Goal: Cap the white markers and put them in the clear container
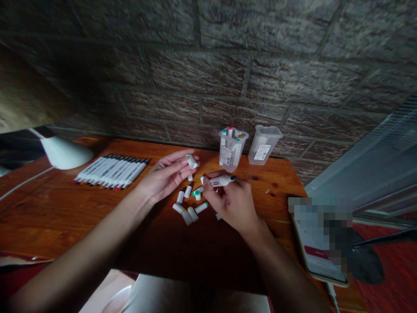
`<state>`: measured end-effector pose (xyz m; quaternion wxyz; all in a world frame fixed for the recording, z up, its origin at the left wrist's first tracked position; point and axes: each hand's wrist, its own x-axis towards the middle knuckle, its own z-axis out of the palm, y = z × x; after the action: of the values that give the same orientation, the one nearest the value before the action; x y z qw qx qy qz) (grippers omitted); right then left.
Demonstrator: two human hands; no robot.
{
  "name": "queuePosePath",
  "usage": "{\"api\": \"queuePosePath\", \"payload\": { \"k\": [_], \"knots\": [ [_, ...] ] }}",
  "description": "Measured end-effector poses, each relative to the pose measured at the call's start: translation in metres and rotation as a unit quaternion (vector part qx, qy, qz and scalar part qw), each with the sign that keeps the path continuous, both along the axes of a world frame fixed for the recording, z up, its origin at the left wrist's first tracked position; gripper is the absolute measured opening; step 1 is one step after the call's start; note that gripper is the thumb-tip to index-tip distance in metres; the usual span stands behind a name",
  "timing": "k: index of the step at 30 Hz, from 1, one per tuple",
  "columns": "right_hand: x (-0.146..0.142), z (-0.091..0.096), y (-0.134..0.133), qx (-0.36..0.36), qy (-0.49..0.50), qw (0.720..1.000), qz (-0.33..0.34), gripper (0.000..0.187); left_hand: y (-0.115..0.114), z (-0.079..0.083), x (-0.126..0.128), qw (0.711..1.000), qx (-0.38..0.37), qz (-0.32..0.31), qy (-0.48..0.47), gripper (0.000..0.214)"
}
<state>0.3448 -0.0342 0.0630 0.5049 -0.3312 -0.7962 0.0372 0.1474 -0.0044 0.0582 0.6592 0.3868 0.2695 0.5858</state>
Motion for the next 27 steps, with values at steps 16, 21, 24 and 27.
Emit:
{"api": "queuePosePath", "payload": {
  "k": [16, 21, 24, 27],
  "knots": [
    [0.0018, 0.0015, -0.0023, -0.028, 0.043, 0.998, -0.038, 0.007, -0.0037, 0.0075, -0.003, 0.998, 0.017, -0.046, -0.047, 0.023],
    [0.0019, 0.0014, -0.0033, -0.025, 0.043, 0.998, -0.036, 0.008, -0.0044, 0.0066, -0.0037, 0.996, 0.031, -0.065, -0.049, 0.025],
    [0.0021, 0.0001, -0.0031, -0.024, 0.047, 0.998, -0.033, 0.007, -0.0053, 0.0067, -0.0036, 0.996, 0.034, -0.067, -0.045, 0.025],
    [0.0019, -0.0001, -0.003, -0.022, 0.045, 0.998, -0.034, 0.006, -0.006, 0.0069, -0.0035, 0.996, 0.033, -0.069, -0.043, 0.026]
  ]
}}
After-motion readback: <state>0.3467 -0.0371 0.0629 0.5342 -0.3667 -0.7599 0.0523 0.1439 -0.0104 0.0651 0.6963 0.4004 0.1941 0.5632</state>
